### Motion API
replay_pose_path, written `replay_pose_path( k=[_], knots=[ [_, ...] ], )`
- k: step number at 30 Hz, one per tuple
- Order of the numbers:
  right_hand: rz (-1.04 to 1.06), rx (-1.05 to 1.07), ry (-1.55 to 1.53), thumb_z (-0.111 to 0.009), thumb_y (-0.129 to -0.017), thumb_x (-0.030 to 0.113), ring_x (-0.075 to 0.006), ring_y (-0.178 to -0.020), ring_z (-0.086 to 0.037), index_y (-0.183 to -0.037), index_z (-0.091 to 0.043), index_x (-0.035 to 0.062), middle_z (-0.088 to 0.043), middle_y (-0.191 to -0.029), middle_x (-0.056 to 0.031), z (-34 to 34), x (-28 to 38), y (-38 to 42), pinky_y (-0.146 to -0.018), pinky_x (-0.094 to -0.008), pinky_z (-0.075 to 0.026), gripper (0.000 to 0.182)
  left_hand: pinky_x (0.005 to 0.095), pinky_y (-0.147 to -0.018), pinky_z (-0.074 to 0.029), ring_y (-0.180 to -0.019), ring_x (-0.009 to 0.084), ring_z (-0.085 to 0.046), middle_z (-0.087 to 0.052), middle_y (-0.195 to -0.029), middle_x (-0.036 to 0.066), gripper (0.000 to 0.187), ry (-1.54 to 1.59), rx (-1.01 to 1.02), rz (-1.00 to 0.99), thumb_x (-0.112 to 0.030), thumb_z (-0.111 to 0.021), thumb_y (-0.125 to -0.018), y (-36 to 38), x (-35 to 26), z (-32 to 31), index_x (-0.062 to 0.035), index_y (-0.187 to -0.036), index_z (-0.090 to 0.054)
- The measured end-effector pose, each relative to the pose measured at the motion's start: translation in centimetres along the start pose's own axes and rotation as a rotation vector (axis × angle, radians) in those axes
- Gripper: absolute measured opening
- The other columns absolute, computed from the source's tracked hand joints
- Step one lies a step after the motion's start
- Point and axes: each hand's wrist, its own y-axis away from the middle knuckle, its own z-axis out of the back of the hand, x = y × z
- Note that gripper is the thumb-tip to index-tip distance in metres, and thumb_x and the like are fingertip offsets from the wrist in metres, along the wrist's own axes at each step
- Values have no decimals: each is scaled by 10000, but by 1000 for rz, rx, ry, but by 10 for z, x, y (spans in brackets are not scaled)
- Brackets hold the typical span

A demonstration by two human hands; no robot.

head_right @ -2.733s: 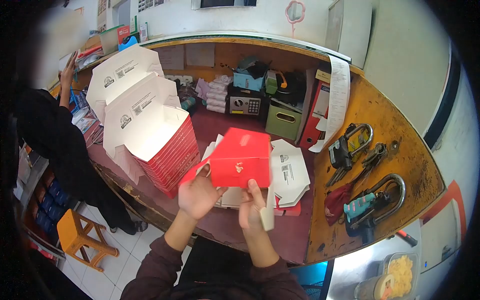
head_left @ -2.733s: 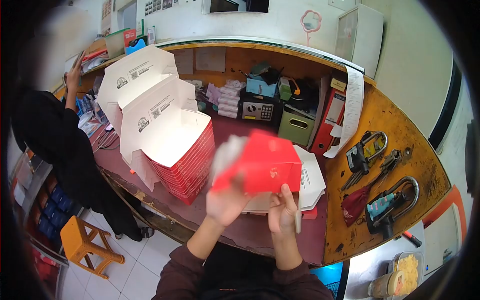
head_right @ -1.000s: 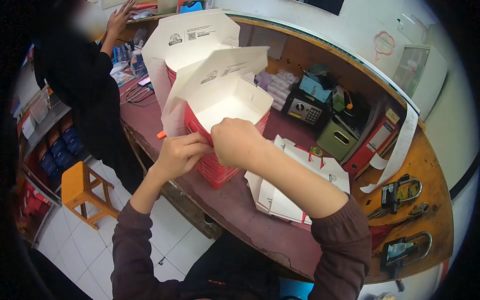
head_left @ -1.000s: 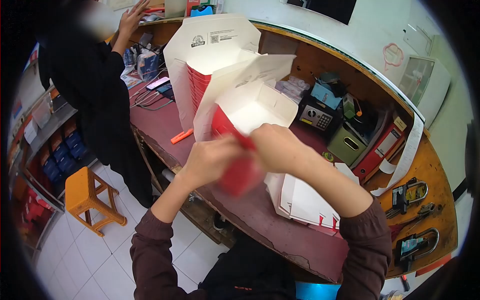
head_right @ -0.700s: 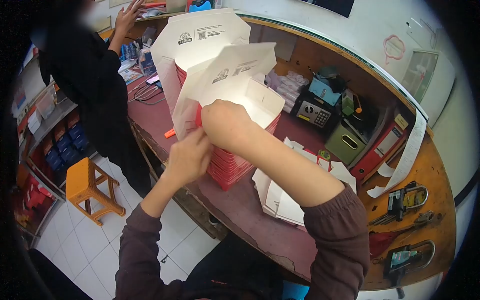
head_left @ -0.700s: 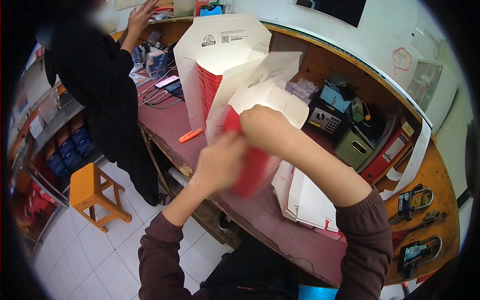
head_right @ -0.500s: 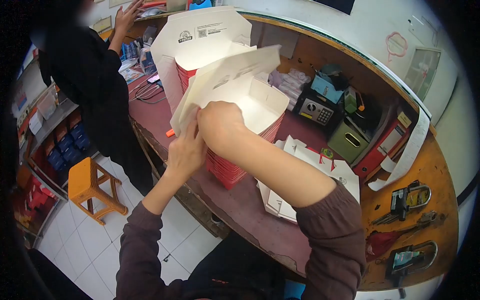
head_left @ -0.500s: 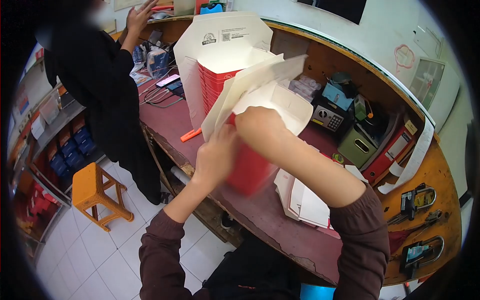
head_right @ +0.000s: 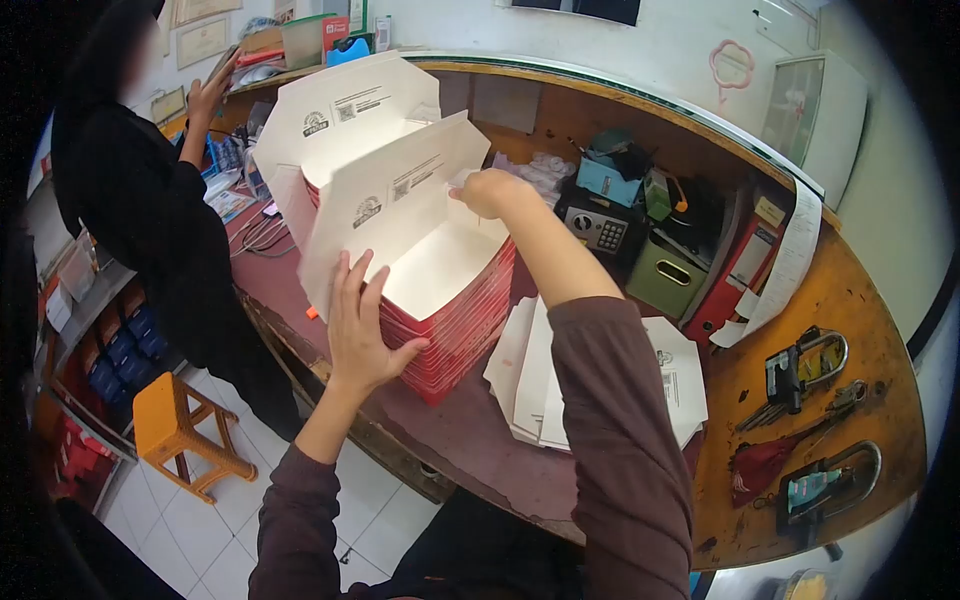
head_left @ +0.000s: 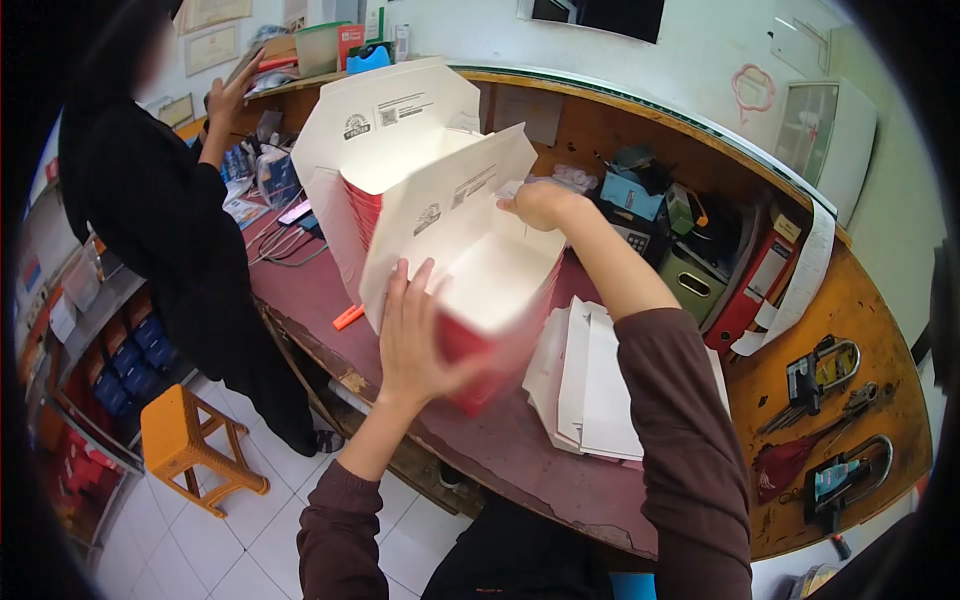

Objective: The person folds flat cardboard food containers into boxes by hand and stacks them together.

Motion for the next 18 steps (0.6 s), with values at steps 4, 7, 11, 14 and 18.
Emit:
replay_pose_path(
  k=[4,7,11,14,18],
  knots=[
    [69,64,-72,-333,-913,393,-360,-1002,-526,-1007,-588,-21,-560,-1061,-227,-8,-12,-8,-862,-412,-406,496,479,-894,-349,-1114,405,-402,-462,-1058,177,792,20,-16,21,-600,-664,-596,-4,10,-10,-6,-1074,-446],
    [102,40,-142,-336,-906,416,-370,-978,-534,-998,-588,-29,-565,-1031,-242,-23,-19,-14,-849,-422,-410,520,460,-847,-389,-1036,403,-456,-483,-907,154,757,21,-62,15,-597,-697,-554,1,11,-13,-14,-976,-461],
    [31,-135,-225,-336,-899,448,-382,-946,-548,-907,-615,-34,-588,-957,-244,-32,-15,-7,-825,-423,-428,557,460,-863,-398,-1047,398,-461,-497,-911,162,706,-4,-26,85,-556,-710,-573,9,12,-15,0,-928,-459],
    [-141,-404,-406,-345,-896,442,-375,-904,-558,-819,-634,-10,-605,-893,-216,-34,-17,-1,-778,-428,-441,541,470,-894,-384,-1124,421,-414,-520,-996,155,617,74,-124,96,-479,-744,-579,4,-7,-14,-11,-862,-459],
    [-138,-767,-542,-358,-892,425,-359,-847,-563,-790,-637,17,-604,-846,-187,-29,-21,33,-724,-431,-440,505,518,-920,-351,-1181,475,-333,-510,-1097,156,572,-6,-101,-22,-354,-784,-564,17,-7,-28,-50,-939,-477]
  ],
)
